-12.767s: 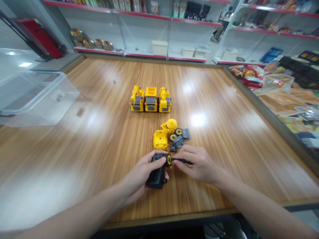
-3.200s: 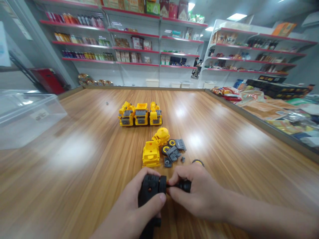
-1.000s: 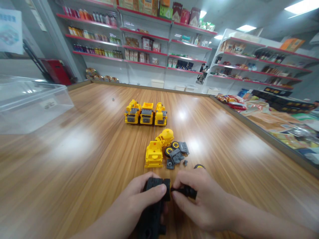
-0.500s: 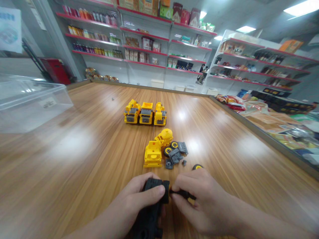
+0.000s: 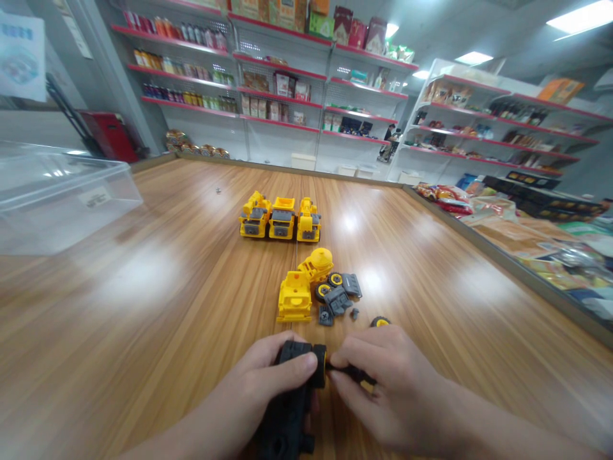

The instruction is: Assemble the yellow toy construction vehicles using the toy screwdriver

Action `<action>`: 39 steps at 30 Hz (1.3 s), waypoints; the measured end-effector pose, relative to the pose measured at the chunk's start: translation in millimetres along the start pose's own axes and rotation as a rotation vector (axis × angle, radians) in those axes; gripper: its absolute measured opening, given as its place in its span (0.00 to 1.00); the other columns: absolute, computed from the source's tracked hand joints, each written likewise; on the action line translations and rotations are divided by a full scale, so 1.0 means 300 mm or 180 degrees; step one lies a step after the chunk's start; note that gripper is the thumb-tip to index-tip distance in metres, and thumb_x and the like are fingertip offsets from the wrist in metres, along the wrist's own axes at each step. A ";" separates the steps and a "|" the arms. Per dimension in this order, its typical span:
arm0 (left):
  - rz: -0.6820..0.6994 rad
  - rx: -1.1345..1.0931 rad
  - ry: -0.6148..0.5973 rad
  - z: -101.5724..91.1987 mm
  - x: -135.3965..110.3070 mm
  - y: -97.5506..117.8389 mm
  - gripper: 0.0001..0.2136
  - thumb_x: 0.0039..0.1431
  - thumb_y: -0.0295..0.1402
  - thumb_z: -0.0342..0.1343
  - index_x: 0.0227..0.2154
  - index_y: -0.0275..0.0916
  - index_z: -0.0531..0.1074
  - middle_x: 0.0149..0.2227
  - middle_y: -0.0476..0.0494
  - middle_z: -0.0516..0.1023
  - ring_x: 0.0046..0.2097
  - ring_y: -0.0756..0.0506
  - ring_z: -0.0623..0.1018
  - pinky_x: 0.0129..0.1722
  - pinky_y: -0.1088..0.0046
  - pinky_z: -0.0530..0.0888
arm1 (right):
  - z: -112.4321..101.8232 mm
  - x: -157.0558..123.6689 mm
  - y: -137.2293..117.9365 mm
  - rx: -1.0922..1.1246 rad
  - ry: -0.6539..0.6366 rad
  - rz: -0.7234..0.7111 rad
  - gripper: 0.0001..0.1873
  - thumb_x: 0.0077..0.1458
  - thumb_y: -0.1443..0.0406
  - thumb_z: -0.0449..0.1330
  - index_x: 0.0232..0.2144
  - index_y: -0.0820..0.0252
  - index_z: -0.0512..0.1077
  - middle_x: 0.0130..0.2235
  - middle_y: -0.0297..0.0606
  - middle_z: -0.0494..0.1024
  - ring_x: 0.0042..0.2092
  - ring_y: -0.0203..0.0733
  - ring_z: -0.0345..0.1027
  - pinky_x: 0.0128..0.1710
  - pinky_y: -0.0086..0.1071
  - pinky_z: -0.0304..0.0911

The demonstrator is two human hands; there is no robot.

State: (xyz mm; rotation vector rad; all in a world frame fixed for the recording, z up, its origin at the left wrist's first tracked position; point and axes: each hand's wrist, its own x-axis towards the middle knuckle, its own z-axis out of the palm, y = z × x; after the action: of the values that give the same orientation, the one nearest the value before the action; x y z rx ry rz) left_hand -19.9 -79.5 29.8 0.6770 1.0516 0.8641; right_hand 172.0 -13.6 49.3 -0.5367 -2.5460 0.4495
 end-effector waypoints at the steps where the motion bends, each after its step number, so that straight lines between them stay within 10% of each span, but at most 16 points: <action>1: 0.0005 -0.0003 0.0008 0.000 0.000 0.000 0.17 0.53 0.46 0.60 0.32 0.37 0.66 0.24 0.47 0.75 0.24 0.49 0.74 0.25 0.74 0.71 | 0.001 -0.001 0.000 -0.0011 0.0021 -0.0007 0.06 0.54 0.72 0.55 0.26 0.62 0.70 0.22 0.32 0.70 0.23 0.33 0.61 0.24 0.29 0.51; 39: -0.0114 -0.0101 -0.0012 0.004 -0.007 0.009 0.17 0.54 0.47 0.60 0.33 0.38 0.65 0.24 0.48 0.74 0.24 0.48 0.74 0.25 0.73 0.72 | 0.001 -0.008 -0.021 0.0061 0.0029 0.0456 0.08 0.56 0.68 0.56 0.26 0.60 0.71 0.20 0.30 0.71 0.21 0.34 0.65 0.24 0.30 0.54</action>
State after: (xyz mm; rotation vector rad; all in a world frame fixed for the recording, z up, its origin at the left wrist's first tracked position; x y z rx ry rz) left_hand -19.9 -80.2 33.4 0.6310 1.0415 0.8464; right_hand 171.9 -20.4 50.7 -0.7153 -2.5017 0.5203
